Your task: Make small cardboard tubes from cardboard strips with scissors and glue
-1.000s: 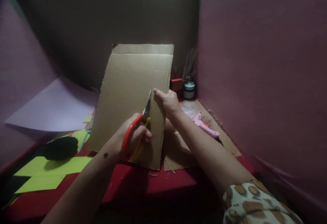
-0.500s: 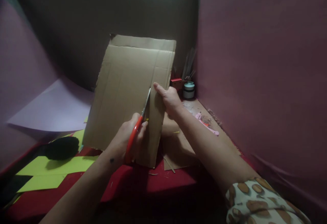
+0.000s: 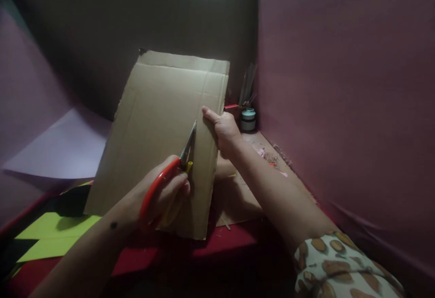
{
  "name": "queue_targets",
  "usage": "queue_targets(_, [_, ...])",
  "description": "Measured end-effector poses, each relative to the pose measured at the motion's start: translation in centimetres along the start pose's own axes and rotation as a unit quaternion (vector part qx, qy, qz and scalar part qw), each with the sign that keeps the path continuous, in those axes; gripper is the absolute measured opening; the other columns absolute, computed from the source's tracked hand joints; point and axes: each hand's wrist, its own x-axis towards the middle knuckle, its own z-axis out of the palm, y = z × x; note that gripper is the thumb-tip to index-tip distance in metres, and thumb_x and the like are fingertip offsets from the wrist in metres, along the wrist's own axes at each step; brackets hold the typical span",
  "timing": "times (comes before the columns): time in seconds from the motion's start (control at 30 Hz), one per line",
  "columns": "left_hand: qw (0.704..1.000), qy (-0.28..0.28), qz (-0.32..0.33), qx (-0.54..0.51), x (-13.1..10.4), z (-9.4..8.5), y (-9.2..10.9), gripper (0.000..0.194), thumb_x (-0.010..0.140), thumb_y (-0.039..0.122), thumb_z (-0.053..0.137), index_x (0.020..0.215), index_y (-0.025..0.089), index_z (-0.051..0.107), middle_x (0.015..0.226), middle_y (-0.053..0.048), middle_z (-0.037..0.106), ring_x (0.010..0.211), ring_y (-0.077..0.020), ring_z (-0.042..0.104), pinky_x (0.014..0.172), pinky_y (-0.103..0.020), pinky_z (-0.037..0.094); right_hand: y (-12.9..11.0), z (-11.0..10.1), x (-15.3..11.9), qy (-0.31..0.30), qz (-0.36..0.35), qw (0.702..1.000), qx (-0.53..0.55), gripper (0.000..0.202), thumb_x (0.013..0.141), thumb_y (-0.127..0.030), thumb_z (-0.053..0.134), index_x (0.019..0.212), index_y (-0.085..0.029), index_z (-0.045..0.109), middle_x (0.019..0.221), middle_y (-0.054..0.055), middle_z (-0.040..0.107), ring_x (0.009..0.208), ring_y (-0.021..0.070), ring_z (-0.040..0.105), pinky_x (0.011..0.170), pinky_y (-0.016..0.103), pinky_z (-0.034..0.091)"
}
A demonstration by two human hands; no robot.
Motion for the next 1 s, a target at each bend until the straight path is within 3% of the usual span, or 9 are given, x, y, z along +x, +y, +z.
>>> queue_targets(0.13, [0.998, -0.022, -0.047, -0.035, -0.7, -0.3, 1.2, 0.007, 0.076, 0.016, 0.043, 0.074, 0.022, 0.043, 0.059, 0.002, 0.059, 0.056, -0.0154, 0.056, 0.057, -0.029, 0.044, -0.2, 0.1, -0.6, 0.005, 0.041, 0.999, -0.006, 0.015, 0.072, -0.029, 0.074, 0.077, -0.017, 0.068, 0.06, 0.0, 0.068, 0.054, 0.016, 0.061, 0.057, 0.031, 0.053])
queue_targets(0.4, [0.998, -0.045, 0.017, -0.032, 0.2, -0.4, 0.2, 0.007, 0.08, 0.018, 0.043, 0.077, 0.023, 0.04, 0.062, 0.002, 0.062, 0.058, -0.0154, 0.06, 0.058, -0.028, 0.046, -0.2, 0.2, -1.0, 0.043, 0.078, 0.996, -0.014, 0.01, 0.075, -0.025, 0.071, 0.075, -0.016, 0.067, 0.052, -0.001, 0.063, 0.049, 0.0154, 0.057, 0.057, 0.031, 0.053])
queue_targets(0.63, [0.993, 0.047, 0.078, 0.076, 1.3, 0.5, -1.3, 0.016, 0.086, 0.034, 0.046, 0.075, 0.023, 0.04, 0.065, 0.002, 0.054, 0.058, -0.0148, 0.051, 0.057, -0.029, 0.039, 0.0, -0.1, -0.9, 0.052, 0.053, 0.997, -0.013, 0.013, 0.073, -0.027, 0.073, 0.074, -0.016, 0.066, 0.052, -0.001, 0.062, 0.05, 0.0153, 0.058, 0.055, 0.029, 0.051])
queue_targets(0.8, [0.99, 0.084, 0.108, 0.035, 1.2, 1.5, -2.5, 0.021, 0.088, 0.035, 0.045, 0.073, 0.023, 0.037, 0.063, 0.004, 0.05, 0.056, -0.0128, 0.046, 0.055, -0.027, 0.036, 0.3, -0.2, -1.0, 0.038, 0.028, 0.999, -0.008, 0.014, 0.072, -0.026, 0.073, 0.079, -0.015, 0.067, 0.058, -0.001, 0.065, 0.054, 0.0149, 0.06, 0.059, 0.029, 0.052])
queue_targets(0.87, [0.995, 0.057, 0.079, 0.013, 0.8, 1.3, -2.2, 0.017, 0.086, 0.032, 0.045, 0.074, 0.023, 0.038, 0.062, 0.003, 0.052, 0.056, -0.0134, 0.048, 0.056, -0.027, 0.039, 0.3, -0.2, -1.0, 0.03, 0.029, 0.999, 0.001, 0.013, 0.072, -0.024, 0.073, 0.08, -0.015, 0.068, 0.06, -0.001, 0.066, 0.056, 0.0149, 0.061, 0.062, 0.03, 0.052])
queue_targets(1.0, [0.994, -0.06, 0.025, -0.089, -0.1, 0.4, -0.9, 0.008, 0.082, 0.026, 0.045, 0.076, 0.023, 0.041, 0.064, 0.0, 0.061, 0.061, -0.0159, 0.059, 0.063, -0.029, 0.047, 0.4, -0.3, -1.0, 0.025, 0.021, 0.999, 0.001, 0.015, 0.071, -0.025, 0.074, 0.081, -0.015, 0.067, 0.062, 0.0, 0.066, 0.058, 0.0159, 0.062, 0.063, 0.031, 0.053])
